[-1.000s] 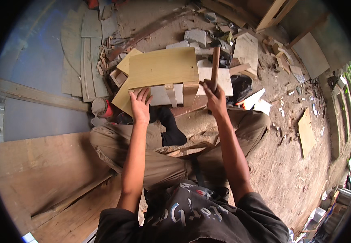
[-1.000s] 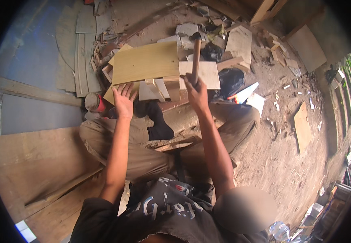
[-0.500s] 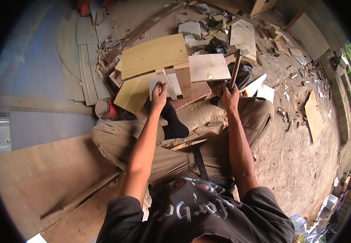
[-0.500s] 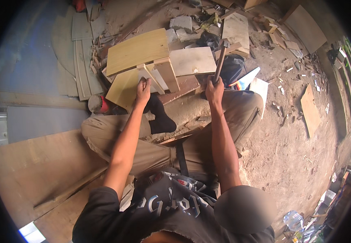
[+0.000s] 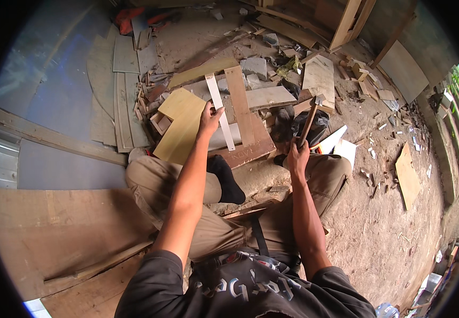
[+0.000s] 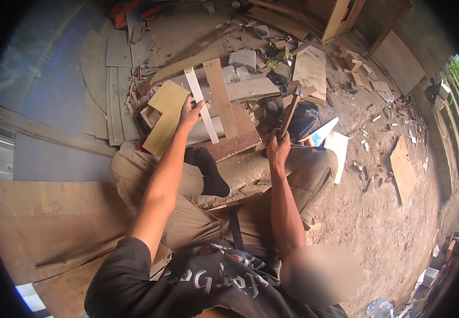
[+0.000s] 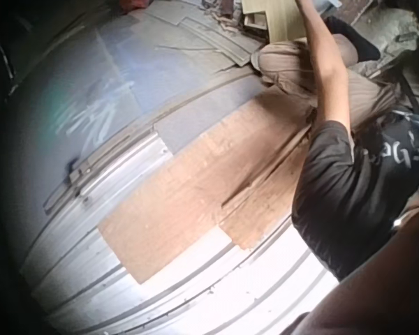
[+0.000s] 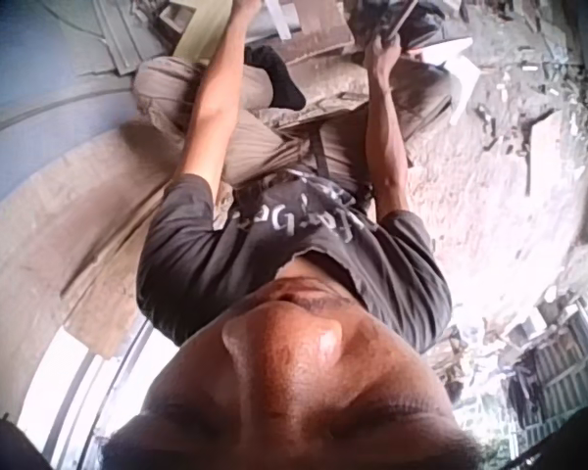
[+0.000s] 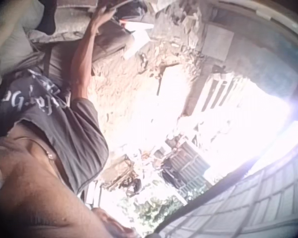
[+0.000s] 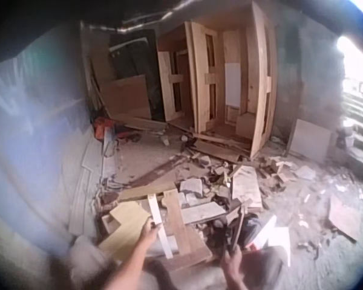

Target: The person sits on the floor and uses a hammer to break apart a piece of wood. They repeatedly strike the wood to split it into smaller pieces.

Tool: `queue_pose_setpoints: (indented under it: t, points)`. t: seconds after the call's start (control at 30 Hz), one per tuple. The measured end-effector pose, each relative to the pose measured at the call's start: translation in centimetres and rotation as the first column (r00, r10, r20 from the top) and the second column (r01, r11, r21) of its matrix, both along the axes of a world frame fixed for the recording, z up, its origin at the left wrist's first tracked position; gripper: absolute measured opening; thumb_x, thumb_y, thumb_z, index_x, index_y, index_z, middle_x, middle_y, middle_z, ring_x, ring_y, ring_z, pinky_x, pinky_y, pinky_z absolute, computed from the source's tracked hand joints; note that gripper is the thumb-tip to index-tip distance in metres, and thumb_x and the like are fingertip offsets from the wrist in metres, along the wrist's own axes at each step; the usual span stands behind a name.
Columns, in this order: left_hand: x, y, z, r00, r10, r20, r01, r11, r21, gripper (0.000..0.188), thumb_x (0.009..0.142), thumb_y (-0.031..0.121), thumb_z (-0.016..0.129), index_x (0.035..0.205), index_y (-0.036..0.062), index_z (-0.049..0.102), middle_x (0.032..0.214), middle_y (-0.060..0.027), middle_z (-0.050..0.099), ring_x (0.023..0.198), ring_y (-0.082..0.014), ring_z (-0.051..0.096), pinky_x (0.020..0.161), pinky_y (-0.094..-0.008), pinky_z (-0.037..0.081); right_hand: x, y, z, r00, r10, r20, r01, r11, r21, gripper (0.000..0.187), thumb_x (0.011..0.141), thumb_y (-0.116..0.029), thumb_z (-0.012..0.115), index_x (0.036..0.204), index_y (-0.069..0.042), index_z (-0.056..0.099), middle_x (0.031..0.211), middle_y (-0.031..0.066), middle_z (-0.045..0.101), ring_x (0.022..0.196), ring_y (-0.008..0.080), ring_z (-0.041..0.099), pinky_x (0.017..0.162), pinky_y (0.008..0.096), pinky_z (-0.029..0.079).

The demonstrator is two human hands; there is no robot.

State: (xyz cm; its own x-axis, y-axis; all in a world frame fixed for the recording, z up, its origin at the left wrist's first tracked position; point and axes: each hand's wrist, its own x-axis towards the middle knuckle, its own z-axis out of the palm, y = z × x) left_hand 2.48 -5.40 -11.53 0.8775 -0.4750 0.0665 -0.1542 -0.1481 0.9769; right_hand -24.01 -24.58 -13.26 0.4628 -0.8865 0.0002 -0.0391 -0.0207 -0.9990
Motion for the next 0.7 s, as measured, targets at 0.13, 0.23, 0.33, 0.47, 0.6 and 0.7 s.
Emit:
queue_pose_setpoints:
  t: [0.13, 0.23, 0.33, 0.47, 0.6, 0.7]
  points:
    - [0.3, -0.7, -0.6, 1.000, 0.016, -0.017, -0.017, 0.997, -0.073, 0.036, 0.090, 0.023, 0.066, 0.115, 0.0021, 0.050, 0.084, -0.0046, 0.063, 0.074, -0.0115, 0.059, 0.065, -0.0274, 0.046, 0.0, -0.8, -2.5, 0.999, 0.019, -0.038, -0.023, 0.994, -0.108, 0.010, 0.092, -0.011, 0.055, 0.093, -0.001, 0.055, 0.070, 0.0069, 0.059, 0.058, 0.0143, 0.058, 0.052, 0.0283, 0.045]
    - [-0.1, -1.0, -2.0, 0.999, 0.048, 0.003, -0.048, 0.998, -0.031, 0.033, 0.091, 0.028, 0.064, 0.109, 0.0015, 0.055, 0.084, -0.0062, 0.065, 0.075, -0.0140, 0.061, 0.066, -0.0301, 0.048, -0.4, -1.0, -3.2, 0.996, 0.025, -0.091, -0.039, 0.986, -0.162, 0.009, 0.094, -0.010, 0.054, 0.094, -0.002, 0.054, 0.070, 0.0049, 0.058, 0.057, 0.0126, 0.057, 0.049, 0.0265, 0.044]
    - [-1.2, -1.2, -4.9, 0.995, 0.097, -0.018, -0.094, 0.989, 0.113, 0.039, 0.090, 0.037, 0.062, 0.100, 0.0003, 0.059, 0.081, -0.0097, 0.065, 0.077, -0.0183, 0.063, 0.069, -0.0341, 0.049, -0.6, -0.5, -2.8, 0.996, 0.059, -0.062, -0.065, 0.992, -0.106, 0.009, 0.093, -0.011, 0.054, 0.093, -0.002, 0.054, 0.069, 0.0042, 0.057, 0.056, 0.0115, 0.056, 0.048, 0.0259, 0.044]
    - [-1.5, -0.2, -8.1, 0.990, 0.143, 0.016, -0.143, 0.967, 0.209, 0.041, 0.088, 0.039, 0.064, 0.097, 0.0000, 0.056, 0.080, -0.0116, 0.061, 0.076, -0.0256, 0.060, 0.069, -0.0386, 0.047, -0.4, 0.2, -2.2, 0.988, 0.022, -0.152, -0.033, 0.997, -0.069, 0.015, 0.088, -0.015, 0.057, 0.092, 0.000, 0.060, 0.068, 0.0098, 0.061, 0.059, 0.0179, 0.062, 0.056, 0.0321, 0.047]
    - [-2.2, -2.6, -7.8, 0.980, 0.190, -0.063, -0.191, 0.982, 0.005, 0.038, 0.096, 0.040, 0.053, 0.089, 0.0027, 0.054, 0.073, -0.0077, 0.058, 0.068, -0.0201, 0.057, 0.062, -0.0348, 0.045, -1.2, 0.3, -2.8, 0.988, 0.019, -0.151, -0.020, 1.000, -0.002, 0.012, 0.084, -0.009, 0.057, 0.093, -0.001, 0.059, 0.073, 0.0119, 0.064, 0.066, 0.0222, 0.065, 0.062, 0.0344, 0.050]
    - [0.4, -2.7, -7.2, 0.965, 0.263, 0.008, -0.261, 0.961, -0.088, 0.042, 0.099, 0.044, 0.045, 0.088, 0.0036, 0.054, 0.066, -0.0068, 0.059, 0.064, -0.0170, 0.059, 0.061, -0.0345, 0.047, -0.7, 1.1, -2.2, 0.986, 0.030, -0.166, -0.037, 0.998, -0.042, 0.013, 0.082, -0.007, 0.057, 0.094, -0.001, 0.059, 0.073, 0.0115, 0.065, 0.066, 0.0222, 0.066, 0.062, 0.0342, 0.052]
